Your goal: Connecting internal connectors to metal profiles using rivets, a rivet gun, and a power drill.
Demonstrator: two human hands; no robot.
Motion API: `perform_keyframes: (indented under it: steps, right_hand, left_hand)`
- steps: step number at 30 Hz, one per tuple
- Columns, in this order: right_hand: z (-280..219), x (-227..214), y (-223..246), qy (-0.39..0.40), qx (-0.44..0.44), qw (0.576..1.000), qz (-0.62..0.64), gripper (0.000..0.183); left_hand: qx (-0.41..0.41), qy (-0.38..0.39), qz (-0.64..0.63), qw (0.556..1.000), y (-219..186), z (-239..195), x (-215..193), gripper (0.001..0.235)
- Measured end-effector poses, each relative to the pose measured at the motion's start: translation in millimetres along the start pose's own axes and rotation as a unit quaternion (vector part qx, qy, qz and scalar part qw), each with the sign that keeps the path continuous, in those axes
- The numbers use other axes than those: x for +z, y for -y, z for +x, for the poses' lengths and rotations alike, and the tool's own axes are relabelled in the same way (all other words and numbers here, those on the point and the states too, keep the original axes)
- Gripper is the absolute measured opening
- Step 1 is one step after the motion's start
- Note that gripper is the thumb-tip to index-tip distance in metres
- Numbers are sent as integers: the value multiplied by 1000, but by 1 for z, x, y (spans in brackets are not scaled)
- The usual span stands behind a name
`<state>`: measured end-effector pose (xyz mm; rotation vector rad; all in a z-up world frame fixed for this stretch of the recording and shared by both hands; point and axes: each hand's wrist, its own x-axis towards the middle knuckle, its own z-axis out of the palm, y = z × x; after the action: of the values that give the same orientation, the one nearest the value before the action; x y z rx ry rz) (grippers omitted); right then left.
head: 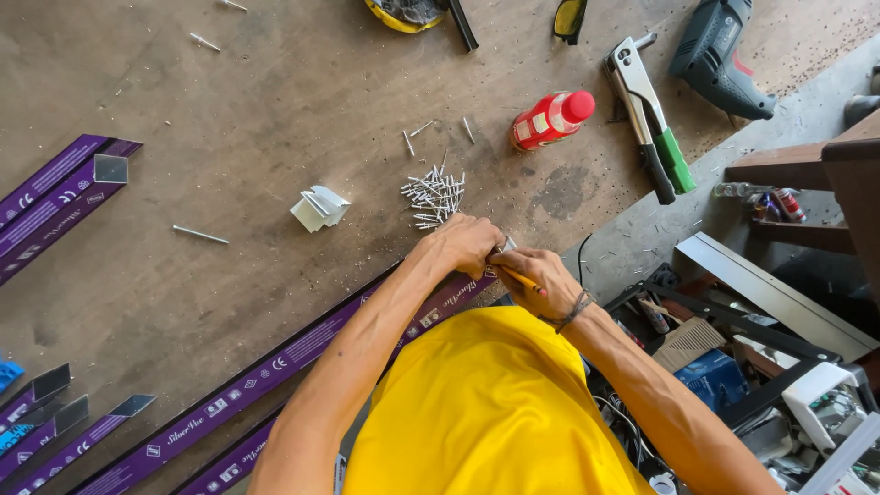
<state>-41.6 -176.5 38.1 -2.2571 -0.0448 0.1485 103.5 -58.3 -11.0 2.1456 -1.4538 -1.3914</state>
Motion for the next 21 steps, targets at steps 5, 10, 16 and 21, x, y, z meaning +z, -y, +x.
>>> perform_keyframes:
  steps: [5,10,16,21]
  right_hand:
    - [3,0,0,15,12,1000,-4,17]
    - [4,1,-2,39,8,999,-3,17]
    - [4,-2,2,33,19,999,-11,18]
    - [9,-3,0,31,17,999,-15,17]
  left_hand:
    - [3,4,23,1000,-1,-2,-4,40]
    - [2,6,23,1000,-1,-1,-3,40]
    - [10,6,40,999,1,4,2,39]
    - [7,6,33,999,0,2,-2,40]
